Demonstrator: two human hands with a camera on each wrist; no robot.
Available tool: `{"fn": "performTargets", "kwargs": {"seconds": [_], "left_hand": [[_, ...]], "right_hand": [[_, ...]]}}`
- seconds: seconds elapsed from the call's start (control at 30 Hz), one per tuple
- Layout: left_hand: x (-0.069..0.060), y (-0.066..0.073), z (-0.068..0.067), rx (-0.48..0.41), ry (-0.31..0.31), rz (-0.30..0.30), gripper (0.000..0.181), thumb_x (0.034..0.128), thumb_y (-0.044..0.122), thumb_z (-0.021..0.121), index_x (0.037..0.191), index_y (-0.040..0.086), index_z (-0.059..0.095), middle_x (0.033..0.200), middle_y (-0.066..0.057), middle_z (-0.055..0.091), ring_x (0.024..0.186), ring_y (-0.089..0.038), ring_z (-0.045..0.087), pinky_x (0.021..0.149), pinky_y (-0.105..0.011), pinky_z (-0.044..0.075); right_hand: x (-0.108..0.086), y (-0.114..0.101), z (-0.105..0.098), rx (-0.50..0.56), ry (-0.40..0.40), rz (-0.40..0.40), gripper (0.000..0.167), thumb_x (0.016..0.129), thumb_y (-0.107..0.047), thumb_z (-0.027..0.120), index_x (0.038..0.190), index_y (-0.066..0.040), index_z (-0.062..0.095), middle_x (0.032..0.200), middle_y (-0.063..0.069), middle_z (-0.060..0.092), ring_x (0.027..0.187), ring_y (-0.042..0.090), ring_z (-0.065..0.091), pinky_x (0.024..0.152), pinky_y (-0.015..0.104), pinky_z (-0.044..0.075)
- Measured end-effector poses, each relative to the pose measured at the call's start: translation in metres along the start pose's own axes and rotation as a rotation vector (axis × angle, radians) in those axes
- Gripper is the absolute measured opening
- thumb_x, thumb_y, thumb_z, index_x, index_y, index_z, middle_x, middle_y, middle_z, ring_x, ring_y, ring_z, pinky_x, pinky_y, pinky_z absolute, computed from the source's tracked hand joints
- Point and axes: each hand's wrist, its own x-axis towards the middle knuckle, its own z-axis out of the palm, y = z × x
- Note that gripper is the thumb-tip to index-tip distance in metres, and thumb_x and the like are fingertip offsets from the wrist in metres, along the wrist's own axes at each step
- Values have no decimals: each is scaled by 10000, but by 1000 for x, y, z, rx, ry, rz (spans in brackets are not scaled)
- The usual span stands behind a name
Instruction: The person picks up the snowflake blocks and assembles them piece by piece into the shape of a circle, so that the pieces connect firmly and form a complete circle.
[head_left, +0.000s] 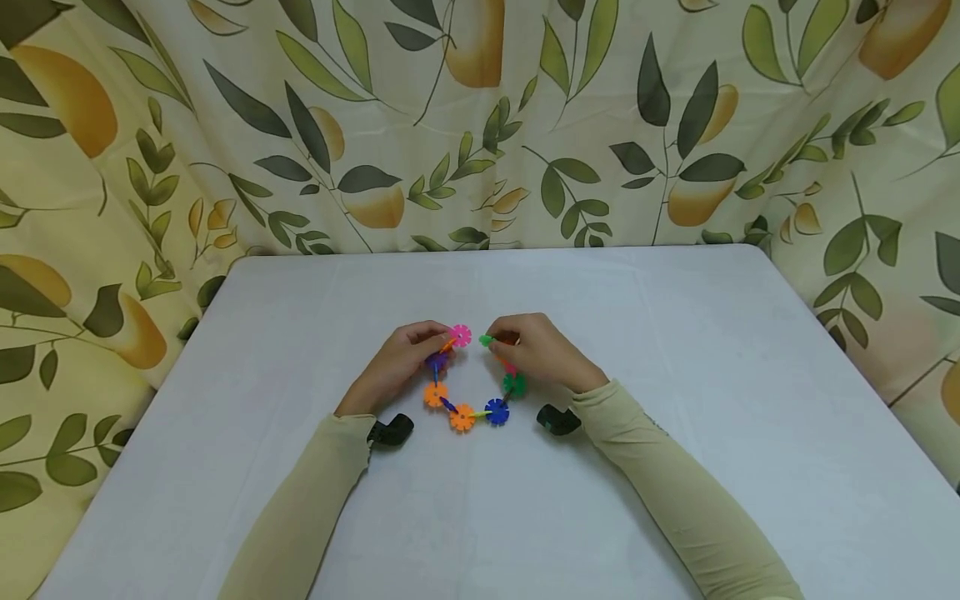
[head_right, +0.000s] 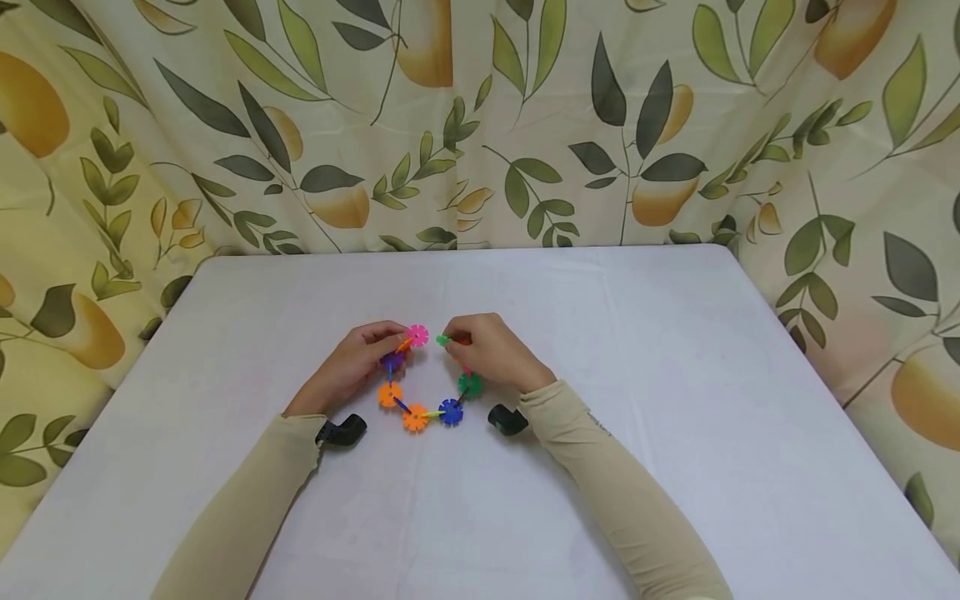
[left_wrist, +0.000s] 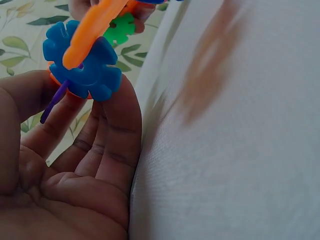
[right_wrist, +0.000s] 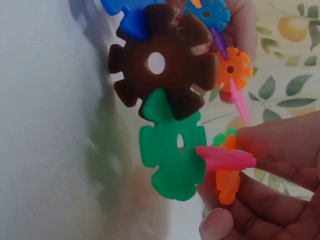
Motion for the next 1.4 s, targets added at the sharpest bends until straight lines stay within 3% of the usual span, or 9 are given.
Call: {"fn": "performTargets", "kwargs": {"seconds": [0.27, 0.6, 1.0, 1.23, 1.4], "left_hand": [[0, 2, 1, 61, -15, 0, 249, 1103, 219, 631, 1197, 11, 732, 989, -119, 739, 839, -218, 652, 757, -269, 546], [0, 1, 4, 60, -10, 14, 239, 1100, 199, 636, 1174, -1, 742, 988, -119, 756, 846, -203, 657, 758, -266, 543], [-1, 1, 7, 65, 32, 30, 215, 1083, 188, 665, 1133, 5, 767, 996, -94, 759, 819, -190, 663, 753, -265, 550], [-1, 1, 9, 93, 46, 34, 188, 1069, 143, 667, 1097, -6, 780, 1004, -99, 762, 820, -207, 681, 775, -282, 556], [-2, 3, 11, 110, 80, 34, 193, 1061, 107, 664, 1099, -36, 787, 1084, -100, 758, 942, -186, 668, 831, -261, 550]], "right_hand": [[0, -1, 1, 4, 26, -63, 68, 978, -10, 737, 1030, 9, 777, 926, 43, 740, 826, 184, 641, 745, 349, 552], [1, -2, 7, -22, 58, -112, 40, 963, 12, 754, 994, 9, 779, 898, 36, 733, 777, 168, 614, 720, 340, 544], [2, -3, 13, -19, 86, -101, 42, 959, 36, 751, 970, 5, 777, 856, 33, 710, 713, 151, 578, 667, 317, 517], [2, -4, 17, -42, 116, -154, 65, 921, 91, 756, 924, 36, 791, 882, 101, 756, 722, 171, 612, 681, 336, 550], [1, -2, 22, -14, 158, -175, 71, 914, 100, 758, 914, 39, 793, 900, 122, 771, 742, 177, 642, 700, 344, 568]]}}
